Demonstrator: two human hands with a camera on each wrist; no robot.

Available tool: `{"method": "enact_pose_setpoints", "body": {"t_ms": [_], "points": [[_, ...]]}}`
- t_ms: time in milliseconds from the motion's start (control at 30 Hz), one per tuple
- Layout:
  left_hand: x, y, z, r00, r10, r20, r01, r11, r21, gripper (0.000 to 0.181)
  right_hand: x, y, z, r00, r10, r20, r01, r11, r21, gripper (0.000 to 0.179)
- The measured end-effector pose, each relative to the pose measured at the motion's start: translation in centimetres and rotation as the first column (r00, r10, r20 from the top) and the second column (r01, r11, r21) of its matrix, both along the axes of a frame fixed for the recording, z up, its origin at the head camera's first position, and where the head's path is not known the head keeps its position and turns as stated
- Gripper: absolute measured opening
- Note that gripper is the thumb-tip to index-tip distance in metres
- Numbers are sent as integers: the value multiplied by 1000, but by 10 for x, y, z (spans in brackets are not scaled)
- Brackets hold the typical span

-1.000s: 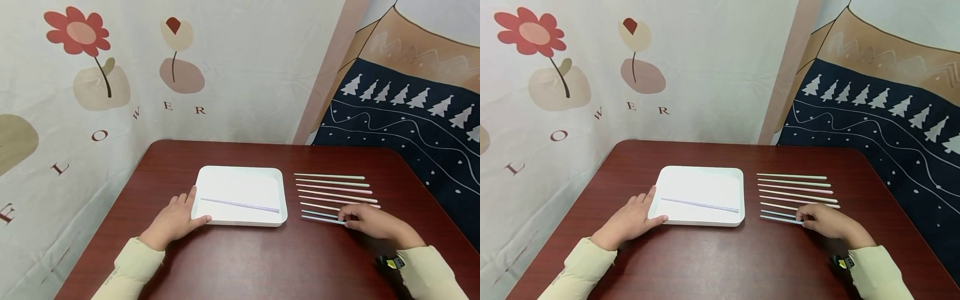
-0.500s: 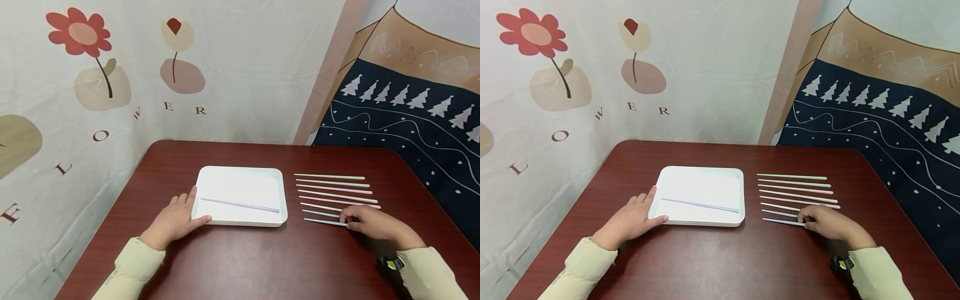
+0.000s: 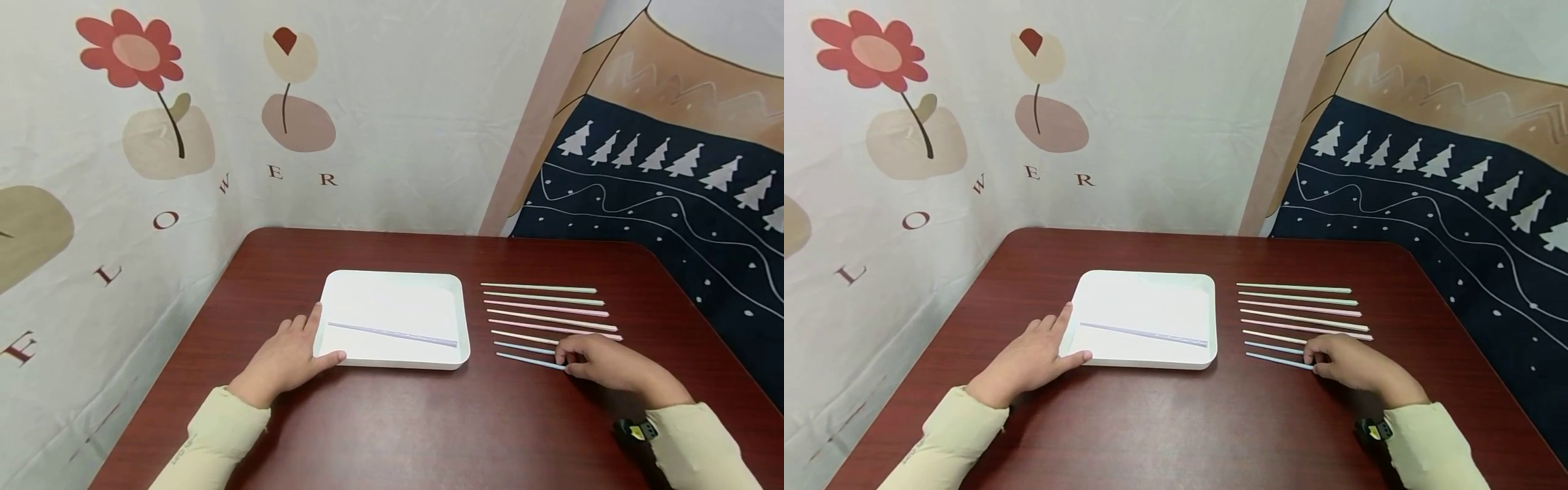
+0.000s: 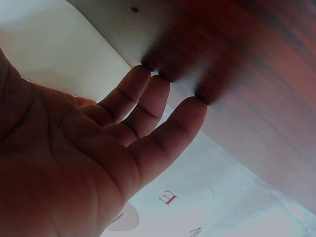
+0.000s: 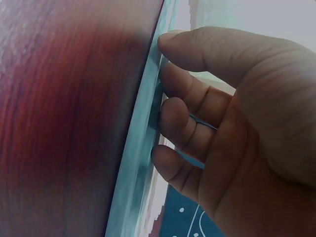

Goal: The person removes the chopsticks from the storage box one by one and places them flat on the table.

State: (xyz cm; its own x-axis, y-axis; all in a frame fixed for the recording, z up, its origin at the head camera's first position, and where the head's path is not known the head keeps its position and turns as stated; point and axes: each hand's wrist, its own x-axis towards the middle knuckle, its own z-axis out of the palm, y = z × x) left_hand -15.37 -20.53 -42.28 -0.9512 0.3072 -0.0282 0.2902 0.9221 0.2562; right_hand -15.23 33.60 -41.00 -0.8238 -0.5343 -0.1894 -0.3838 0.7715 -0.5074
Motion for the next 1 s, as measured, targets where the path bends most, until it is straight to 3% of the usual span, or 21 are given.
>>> {"method": "enact_pose_setpoints", "body": {"t_ms": [267,500,733,1000], "points": [[0,0,1,1000,9,11,-9,1000,-4,113,-2,-3,6,999,-24,25,23,999,42,16],[0,0,1,1000,15,16,-15,1000,-5,113,-10,-13,21,1000,6,-13,-6,1000,-29,11],[-1,0,-1,1000,19,25,-19,1000,-6,116,-27,-45,33,993,67,-93,-69,997,-26,10],[0,-1,-1,999,24,28,-24,1000,-6,115,-50,-97,36,982,132,-136,-138,990,-37,11]]}}
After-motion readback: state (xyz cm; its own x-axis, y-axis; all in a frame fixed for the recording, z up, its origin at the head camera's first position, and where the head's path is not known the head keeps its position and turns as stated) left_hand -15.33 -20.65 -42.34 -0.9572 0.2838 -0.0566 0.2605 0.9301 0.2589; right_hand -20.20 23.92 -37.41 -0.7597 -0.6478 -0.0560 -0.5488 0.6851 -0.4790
